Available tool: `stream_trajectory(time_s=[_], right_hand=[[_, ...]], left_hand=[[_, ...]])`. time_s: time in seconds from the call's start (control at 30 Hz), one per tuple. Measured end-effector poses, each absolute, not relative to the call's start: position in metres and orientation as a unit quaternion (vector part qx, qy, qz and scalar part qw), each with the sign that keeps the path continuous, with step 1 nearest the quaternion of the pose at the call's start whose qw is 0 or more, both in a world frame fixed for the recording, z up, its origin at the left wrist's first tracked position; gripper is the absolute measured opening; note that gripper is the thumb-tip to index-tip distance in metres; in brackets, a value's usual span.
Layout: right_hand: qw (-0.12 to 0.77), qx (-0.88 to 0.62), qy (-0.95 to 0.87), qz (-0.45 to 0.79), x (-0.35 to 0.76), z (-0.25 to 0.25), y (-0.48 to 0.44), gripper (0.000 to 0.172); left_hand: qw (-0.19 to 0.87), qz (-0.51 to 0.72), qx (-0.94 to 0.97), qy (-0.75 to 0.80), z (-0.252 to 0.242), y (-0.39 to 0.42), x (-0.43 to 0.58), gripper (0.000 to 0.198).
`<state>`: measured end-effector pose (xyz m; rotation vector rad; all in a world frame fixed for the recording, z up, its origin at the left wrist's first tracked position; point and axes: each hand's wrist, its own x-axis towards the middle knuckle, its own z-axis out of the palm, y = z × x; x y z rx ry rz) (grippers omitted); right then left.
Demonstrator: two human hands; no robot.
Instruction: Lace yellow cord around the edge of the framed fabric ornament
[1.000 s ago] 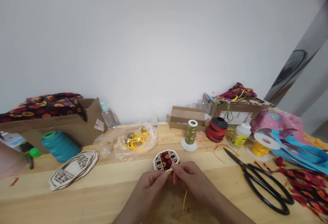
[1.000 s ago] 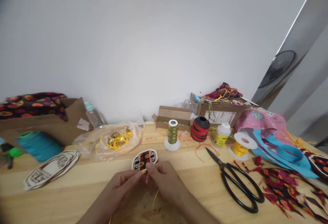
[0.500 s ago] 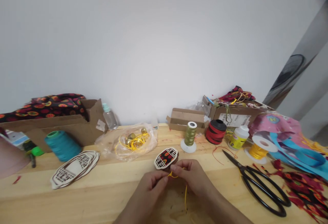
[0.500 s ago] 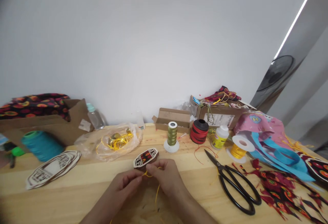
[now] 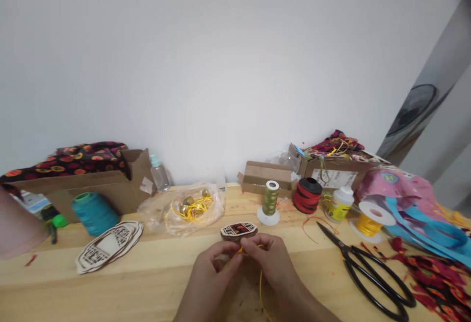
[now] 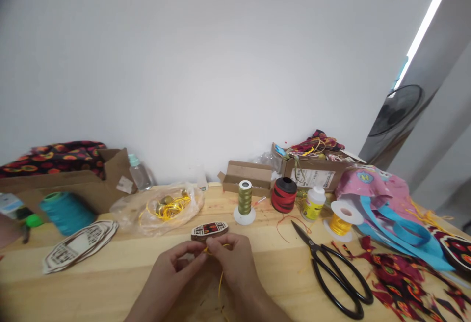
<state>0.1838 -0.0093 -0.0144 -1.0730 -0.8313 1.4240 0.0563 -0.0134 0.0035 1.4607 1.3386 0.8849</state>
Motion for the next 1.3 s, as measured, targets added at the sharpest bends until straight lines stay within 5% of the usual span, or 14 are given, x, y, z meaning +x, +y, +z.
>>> stream_trajectory(time_s=[0.4, 0.53, 0.7, 0.93, 1.3], right_hand=[[0.578, -0.432, -0.347, 0.599, 0.186, -0.023, -0.007, 0.027], [0.579, -0.425, -0.310, 0.623, 0.187, -0.021, -0.007, 0.026], [0.584, -0.411, -0.303, 0.631, 0.187, -0.020, -0.007, 0.027], [0.569, -0.438, -0.297, 0.629, 0.185, -0.018, -0.008, 0.029], [0.540, -0.451, -0.350, 0.618, 0.188, -0.012, -0.006, 0.030]], left_hand=[[-0.007, 0.199, 0.850, 0.488, 0.017, -0.017, 0.054, 0.025], [-0.085, 0.199, 0.871, 0.442, 0.012, -0.012, 0.059, 0.024], [0.056, 0.230, 0.822, 0.518, 0.017, -0.014, 0.065, 0.022], [0.503, 0.318, 0.613, 0.520, 0.008, -0.009, 0.064, 0.029], [0.704, 0.348, 0.365, 0.500, -0.006, -0.006, 0.068, 0.034]])
